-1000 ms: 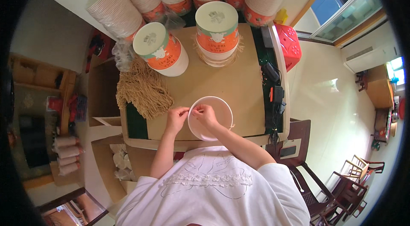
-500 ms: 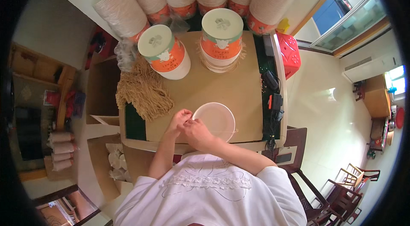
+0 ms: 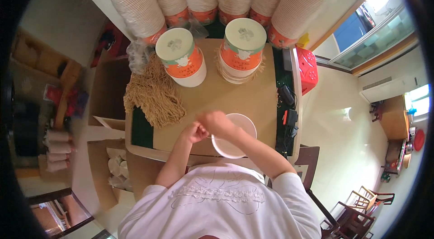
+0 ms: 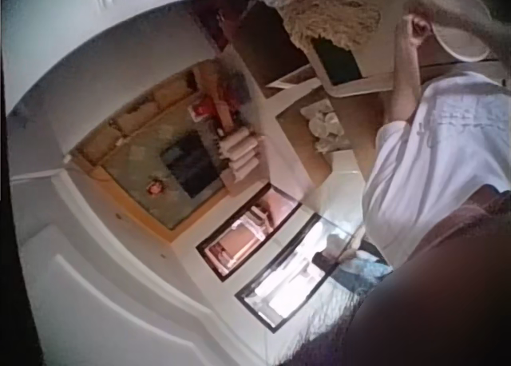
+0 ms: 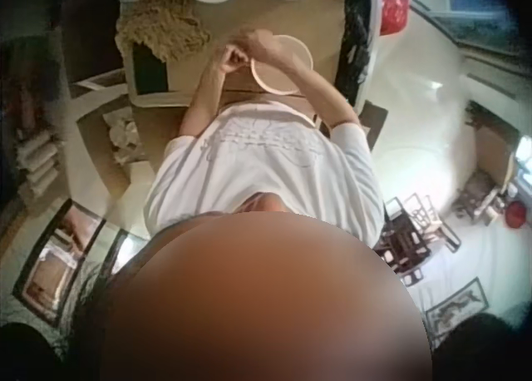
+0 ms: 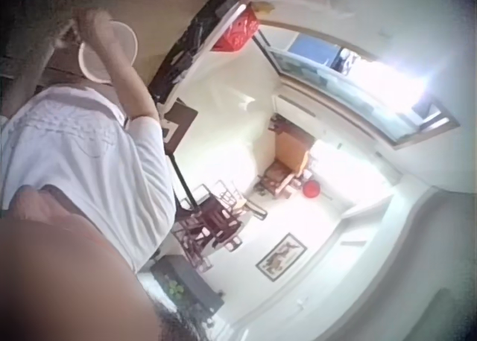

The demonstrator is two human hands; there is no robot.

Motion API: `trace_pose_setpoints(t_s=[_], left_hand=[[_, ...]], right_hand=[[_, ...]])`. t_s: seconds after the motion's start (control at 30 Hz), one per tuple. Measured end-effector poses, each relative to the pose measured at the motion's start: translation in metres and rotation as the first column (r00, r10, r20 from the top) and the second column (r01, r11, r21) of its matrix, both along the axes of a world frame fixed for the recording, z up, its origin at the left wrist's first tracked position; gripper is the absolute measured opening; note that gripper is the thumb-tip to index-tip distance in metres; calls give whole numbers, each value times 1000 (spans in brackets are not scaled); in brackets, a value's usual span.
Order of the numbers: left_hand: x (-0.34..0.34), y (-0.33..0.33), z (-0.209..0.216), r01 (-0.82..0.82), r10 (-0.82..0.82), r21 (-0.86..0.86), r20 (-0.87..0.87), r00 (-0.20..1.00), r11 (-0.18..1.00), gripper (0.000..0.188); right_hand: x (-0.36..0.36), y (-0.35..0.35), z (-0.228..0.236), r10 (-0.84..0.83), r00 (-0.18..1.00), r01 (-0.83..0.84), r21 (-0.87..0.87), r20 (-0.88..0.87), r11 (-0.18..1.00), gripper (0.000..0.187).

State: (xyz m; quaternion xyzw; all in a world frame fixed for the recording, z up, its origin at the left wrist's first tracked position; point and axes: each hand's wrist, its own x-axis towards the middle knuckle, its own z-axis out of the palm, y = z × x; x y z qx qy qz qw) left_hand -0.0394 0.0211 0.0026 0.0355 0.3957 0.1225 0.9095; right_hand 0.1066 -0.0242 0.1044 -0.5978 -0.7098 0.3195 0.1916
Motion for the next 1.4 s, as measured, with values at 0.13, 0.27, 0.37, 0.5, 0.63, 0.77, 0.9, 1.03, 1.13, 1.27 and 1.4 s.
trace_pose_setpoints(t_s=[0.13, 0.27, 0.37, 0.5, 0.63, 0.77, 0.9, 1.03, 1.13, 1.27, 1.4], left_hand=[[16, 10, 2, 12, -16, 82, 49, 999, 997, 9], [37, 5, 32, 70, -27, 335, -131, 991, 939, 8], [43, 2, 20, 89, -32, 450, -133, 991, 888, 7], [49, -3, 21, 139, -37, 521, -201, 979, 842, 5], [48, -8, 29, 7, 91, 526, -160, 983, 850, 4], [21, -1, 14, 101, -96, 613, -42, 994, 783, 10], [11, 0, 7, 312, -11, 931, -316, 949, 191, 5], [11, -1, 19, 336, -15, 936, -337, 942, 105, 15], [13, -4, 23, 287, -7, 944, -290, 957, 161, 13], [14, -1, 26, 396, -22, 916, -396, 918, 60, 16], [24, -5, 56, 585, 25, 763, -603, 797, -274, 13]], right_hand=[[31, 1, -26, -259, 939, 274, -37, 225, 961, 14], [29, -12, -33, -364, 929, 369, -129, 62, 920, 17], [28, -14, -41, -473, 876, 436, -267, -92, 859, 16], [27, -21, -64, -570, 788, 508, -276, -232, 816, 14], [27, -24, -78, -620, 700, 579, -229, -355, 783, 11], [20, -27, -56, -605, 729, 577, -188, -319, 795, 9], [16, -30, -51, -544, 741, 523, -170, -393, 835, 9], [19, -30, -58, -566, 728, 561, -138, -387, 816, 10], [20, -27, -62, -579, 719, 572, -147, -384, 807, 10], [23, -24, -65, -560, 714, 560, -137, -419, 817, 9], [30, -25, -60, -549, 759, 527, -166, -350, 834, 9]])
